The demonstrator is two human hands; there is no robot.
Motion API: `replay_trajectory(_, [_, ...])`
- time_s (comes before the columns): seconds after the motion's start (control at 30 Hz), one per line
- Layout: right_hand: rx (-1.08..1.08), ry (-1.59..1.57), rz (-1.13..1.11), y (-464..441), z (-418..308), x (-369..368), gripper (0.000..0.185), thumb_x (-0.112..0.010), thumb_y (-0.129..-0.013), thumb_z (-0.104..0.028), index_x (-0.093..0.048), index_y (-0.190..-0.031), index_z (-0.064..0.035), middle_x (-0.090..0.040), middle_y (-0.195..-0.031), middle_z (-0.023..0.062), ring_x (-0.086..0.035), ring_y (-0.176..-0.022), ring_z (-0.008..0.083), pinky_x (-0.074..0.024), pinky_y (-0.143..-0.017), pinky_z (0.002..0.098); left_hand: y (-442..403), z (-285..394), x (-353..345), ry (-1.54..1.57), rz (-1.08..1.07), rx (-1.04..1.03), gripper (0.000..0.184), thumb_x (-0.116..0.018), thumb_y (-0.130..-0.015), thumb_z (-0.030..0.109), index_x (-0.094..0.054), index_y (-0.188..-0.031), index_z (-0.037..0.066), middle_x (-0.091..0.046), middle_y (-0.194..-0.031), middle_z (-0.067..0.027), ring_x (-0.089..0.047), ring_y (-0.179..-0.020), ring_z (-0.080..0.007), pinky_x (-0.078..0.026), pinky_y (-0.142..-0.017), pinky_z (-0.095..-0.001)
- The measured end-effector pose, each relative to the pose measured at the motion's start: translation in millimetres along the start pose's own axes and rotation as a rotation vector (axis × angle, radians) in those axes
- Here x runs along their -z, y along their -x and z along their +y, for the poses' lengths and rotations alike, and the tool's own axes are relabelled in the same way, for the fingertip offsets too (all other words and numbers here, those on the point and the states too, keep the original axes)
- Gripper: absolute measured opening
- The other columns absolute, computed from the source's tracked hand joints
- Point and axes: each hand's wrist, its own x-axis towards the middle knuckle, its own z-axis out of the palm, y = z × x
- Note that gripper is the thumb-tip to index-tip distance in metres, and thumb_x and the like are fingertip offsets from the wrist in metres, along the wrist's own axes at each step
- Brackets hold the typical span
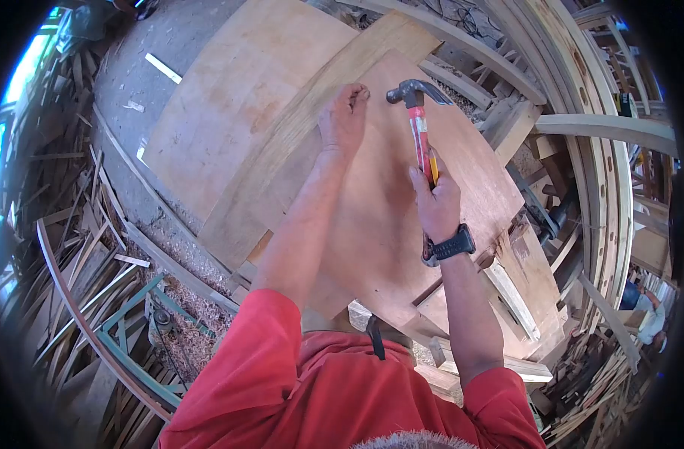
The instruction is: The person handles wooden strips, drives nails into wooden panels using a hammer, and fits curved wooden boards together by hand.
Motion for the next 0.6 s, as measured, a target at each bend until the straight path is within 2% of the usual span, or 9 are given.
replay_trajectory(0.03, [-0.03,0.011,-0.006,3,3,1,0.052,-0.066,-0.1,-0.026,-0.055,-0.148,-0.0114,-0.067,-0.08,0.0147,-0.066,-0.07,0.0266,-0.0522,-0.067,0.0355,-1,-1,0,0.128,-0.002,0.015,0.014,-0.069,-0.096,0.022,-0.071,-0.105,0.012,-0.075,-0.095,-0.0113,-0.073,-0.086,-0.0299,-0.055,-0.076,-0.0418])
replay_trajectory(0.17, [-0.06,0.003,-0.005,13,12,4,0.053,-0.067,-0.099,-0.026,-0.054,-0.148,-0.0114,-0.066,-0.08,0.0137,-0.065,-0.069,0.0248,-0.052,-0.067,0.0349,1,5,6,0.115,0.009,-0.014,0.014,-0.071,-0.094,0.019,-0.07,-0.103,0.009,-0.075,-0.094,-0.0114,-0.072,-0.084,-0.028,-0.055,-0.077,-0.0406])
replay_trajectory(0.23, [-0.082,0.017,-0.008,16,11,5,0.053,-0.067,-0.099,-0.025,-0.055,-0.148,-0.0107,-0.066,-0.079,0.0133,-0.064,-0.068,0.0239,-0.0519,-0.067,0.0345,1,-2,3,0.017,-0.036,-0.06,0.021,-0.071,-0.094,0.024,-0.072,-0.107,0.008,-0.075,-0.086,-0.008,-0.07,-0.076,-0.0206,-0.053,-0.072,-0.0355])
replay_trajectory(0.37, [-0.085,0.033,0.015,17,15,4,0.053,-0.068,-0.098,-0.024,-0.055,-0.148,-0.0104,-0.066,-0.079,0.0131,-0.063,-0.067,0.023,-0.0518,-0.067,0.0339,2,1,5,-0.02,-0.081,-0.057,0.023,-0.073,-0.092,0.026,-0.075,-0.108,0.009,-0.075,-0.086,-0.0081,-0.069,-0.075,-0.0199,-0.053,-0.071,-0.0357])
replay_trajectory(0.47, [-0.089,0.024,0.009,15,8,3,0.053,-0.068,-0.098,-0.023,-0.055,-0.147,-0.0099,-0.066,-0.079,0.0134,-0.062,-0.067,0.0227,-0.0518,-0.067,0.0335,2,4,5,-0.068,-0.031,-0.138,0.024,-0.074,-0.092,0.028,-0.077,-0.107,0.01,-0.074,-0.083,-0.0081,-0.068,-0.073,-0.0198,-0.053,-0.07,-0.0357])
replay_trajectory(0.6, [-0.042,0.015,0.013,11,1,1,0.052,-0.068,-0.098,-0.022,-0.056,-0.147,-0.0098,-0.067,-0.081,0.0143,-0.062,-0.068,0.0229,-0.0518,-0.068,0.0333,1,5,4,-0.018,-0.053,-0.069,0.023,-0.074,-0.092,0.028,-0.078,-0.105,0.01,-0.075,-0.09,-0.0089,-0.068,-0.075,-0.0205,-0.053,-0.071,-0.0348])
